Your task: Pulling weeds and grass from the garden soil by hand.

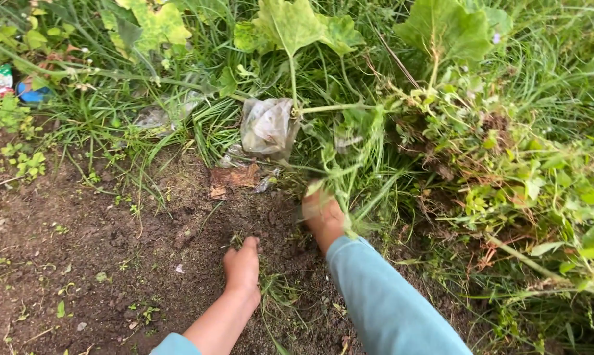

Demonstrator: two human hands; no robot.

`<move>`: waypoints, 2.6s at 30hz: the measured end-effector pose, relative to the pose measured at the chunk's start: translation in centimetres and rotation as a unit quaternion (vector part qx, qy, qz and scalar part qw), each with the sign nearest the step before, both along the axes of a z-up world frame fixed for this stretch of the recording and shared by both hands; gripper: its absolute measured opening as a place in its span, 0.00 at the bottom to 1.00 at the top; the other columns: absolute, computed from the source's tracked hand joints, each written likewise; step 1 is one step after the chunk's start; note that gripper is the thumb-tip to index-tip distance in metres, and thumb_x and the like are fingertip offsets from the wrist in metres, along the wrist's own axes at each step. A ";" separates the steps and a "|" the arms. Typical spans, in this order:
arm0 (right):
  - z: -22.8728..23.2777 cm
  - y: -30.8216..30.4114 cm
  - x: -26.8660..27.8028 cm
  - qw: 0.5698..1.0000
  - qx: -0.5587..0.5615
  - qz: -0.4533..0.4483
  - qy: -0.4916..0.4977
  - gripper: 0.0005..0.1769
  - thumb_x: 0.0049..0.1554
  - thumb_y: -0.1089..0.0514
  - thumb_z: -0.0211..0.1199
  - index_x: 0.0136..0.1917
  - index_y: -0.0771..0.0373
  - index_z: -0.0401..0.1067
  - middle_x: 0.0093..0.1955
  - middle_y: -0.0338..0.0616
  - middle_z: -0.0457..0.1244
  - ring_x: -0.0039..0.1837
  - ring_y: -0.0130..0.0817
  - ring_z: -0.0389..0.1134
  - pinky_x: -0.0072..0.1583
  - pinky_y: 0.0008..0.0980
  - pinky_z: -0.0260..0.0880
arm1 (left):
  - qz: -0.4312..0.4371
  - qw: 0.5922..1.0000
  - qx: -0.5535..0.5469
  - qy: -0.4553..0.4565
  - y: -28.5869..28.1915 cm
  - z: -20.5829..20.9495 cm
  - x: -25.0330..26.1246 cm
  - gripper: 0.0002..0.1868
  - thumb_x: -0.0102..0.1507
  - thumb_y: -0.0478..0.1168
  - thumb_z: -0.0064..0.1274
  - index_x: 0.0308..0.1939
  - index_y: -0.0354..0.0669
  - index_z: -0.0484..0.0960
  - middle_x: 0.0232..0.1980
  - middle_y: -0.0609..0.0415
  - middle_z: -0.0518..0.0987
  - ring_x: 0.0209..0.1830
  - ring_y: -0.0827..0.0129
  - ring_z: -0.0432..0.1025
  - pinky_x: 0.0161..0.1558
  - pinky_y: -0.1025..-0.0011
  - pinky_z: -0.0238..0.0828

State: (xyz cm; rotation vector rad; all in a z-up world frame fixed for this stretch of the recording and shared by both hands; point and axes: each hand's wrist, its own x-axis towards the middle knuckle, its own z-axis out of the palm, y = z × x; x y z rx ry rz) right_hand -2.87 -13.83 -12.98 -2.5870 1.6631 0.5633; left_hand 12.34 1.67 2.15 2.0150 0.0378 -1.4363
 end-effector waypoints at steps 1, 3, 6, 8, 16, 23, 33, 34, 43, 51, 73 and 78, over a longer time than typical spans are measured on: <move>-1.0 -0.3 -0.2 1.000 -0.001 0.005 0.001 0.27 0.65 0.56 0.46 0.74 0.70 0.59 0.64 0.59 0.64 0.59 0.48 0.70 0.60 0.46 0.70 | 0.005 1.000 -0.001 0.001 -0.3 0.6 -0.1 0.44 0.64 0.50 0.50 0.79 0.38 0.50 0.83 0.41 0.50 0.85 0.52 0.43 0.78 0.39 0.39; -2.9 -0.3 -1.3 0.997 -0.019 0.040 0.061 0.21 0.67 0.55 0.47 0.65 0.71 0.68 0.60 0.58 0.66 0.58 0.48 0.71 0.59 0.41 0.73 | -0.004 1.000 -0.003 0.024 -0.6 1.7 -0.7 0.46 0.66 0.49 0.48 0.81 0.38 0.42 0.83 0.40 0.47 0.85 0.51 0.41 0.79 0.39 0.38; 2.4 1.0 -2.0 0.984 0.055 -0.147 -0.087 0.24 0.67 0.49 0.44 0.64 0.69 0.68 0.57 0.59 0.66 0.58 0.49 0.70 0.60 0.43 0.72 | -0.023 0.999 -0.011 0.023 -1.1 2.7 -1.4 0.46 0.66 0.49 0.46 0.81 0.40 0.41 0.84 0.43 0.45 0.85 0.53 0.41 0.79 0.41 0.39; 6.0 2.3 -2.2 0.932 0.111 -0.282 -0.198 0.27 0.67 0.44 0.42 0.63 0.67 0.68 0.55 0.60 0.66 0.58 0.49 0.70 0.60 0.45 0.72 | -0.024 0.999 -0.013 0.027 -1.1 2.3 -1.8 0.46 0.66 0.49 0.47 0.81 0.39 0.41 0.84 0.42 0.44 0.85 0.52 0.41 0.79 0.41 0.39; 6.6 9.4 -3.8 0.846 0.200 -0.393 -0.298 0.31 0.67 0.38 0.45 0.53 0.66 0.77 0.45 0.58 0.70 0.46 0.51 0.74 0.53 0.49 0.76 | -0.125 0.990 -0.047 0.039 -1.2 -0.7 -3.1 0.38 0.66 0.59 0.44 0.68 0.30 0.67 0.70 0.33 0.71 0.72 0.48 0.66 0.75 0.44 0.48; 8.4 21.9 -6.8 0.714 0.186 -0.515 -0.437 0.29 0.64 0.38 0.50 0.57 0.66 0.74 0.44 0.58 0.72 0.44 0.49 0.74 0.48 0.47 0.77 | -0.258 0.963 -0.036 -0.062 3.0 0.4 -10.0 0.33 0.71 0.64 0.35 0.66 0.43 0.71 0.71 0.41 0.68 0.74 0.49 0.61 0.75 0.50 0.54; 33.0 17.3 -19.8 0.393 0.095 -0.659 -0.634 0.51 0.54 0.22 0.48 0.84 0.42 0.49 0.85 0.48 0.40 0.82 0.59 0.40 0.72 0.82 0.41 | -0.471 0.724 -0.476 -0.165 -1.8 13.4 -24.6 0.18 0.63 0.43 0.52 0.53 0.36 0.82 0.66 0.32 0.69 0.64 0.40 0.67 0.64 0.52 0.64; 34.1 14.9 -23.8 0.386 0.081 -0.660 -0.639 0.51 0.54 0.22 0.48 0.84 0.42 0.49 0.85 0.48 0.40 0.82 0.59 0.40 0.72 0.82 0.41 | -0.478 0.714 -0.486 -0.160 -3.7 16.1 -27.1 0.18 0.63 0.43 0.52 0.53 0.36 0.82 0.66 0.32 0.69 0.64 0.40 0.67 0.64 0.52 0.64; 52.5 6.2 -47.7 0.531 -0.328 -0.516 -0.586 0.45 0.52 0.40 0.74 0.66 0.78 0.65 0.60 0.59 0.67 0.59 0.42 0.70 0.59 0.42 0.70 | -0.378 0.675 -0.631 -0.061 -15.0 33.4 -45.7 0.24 0.59 0.46 0.60 0.56 0.39 0.82 0.58 0.43 0.83 0.58 0.56 0.79 0.60 0.63 0.73; 46.5 11.5 -54.9 0.789 -0.152 -0.552 -0.222 0.37 0.57 0.48 0.67 0.76 0.60 0.62 0.62 0.57 0.65 0.51 0.39 0.74 0.54 0.36 0.76 | -0.496 0.769 -0.400 -0.055 -12.4 31.4 -45.6 0.19 0.63 0.40 0.53 0.59 0.47 0.82 0.58 0.55 0.81 0.52 0.67 0.77 0.58 0.62 0.72; 23.5 12.6 -1.8 0.917 0.015 0.165 -0.364 0.09 0.54 0.55 0.60 0.45 0.62 0.72 0.44 0.50 0.68 0.48 0.51 0.70 0.51 0.48 0.71 | -0.697 0.714 0.013 -0.067 -5.2 0.3 0.6 0.15 0.62 0.39 0.55 0.50 0.36 0.88 0.51 0.43 0.89 0.43 0.61 0.84 0.36 0.62 0.80; 10.9 6.4 2.1 0.956 -0.094 0.223 -0.166 0.29 0.52 0.59 0.52 0.67 0.65 0.63 0.72 0.59 0.57 0.72 0.54 0.59 0.69 0.50 0.60 | -0.567 0.766 0.026 -0.301 -3.2 6.3 2.8 0.15 0.64 0.41 0.56 0.55 0.53 0.79 0.62 0.52 0.77 0.63 0.58 0.74 0.62 0.58 0.72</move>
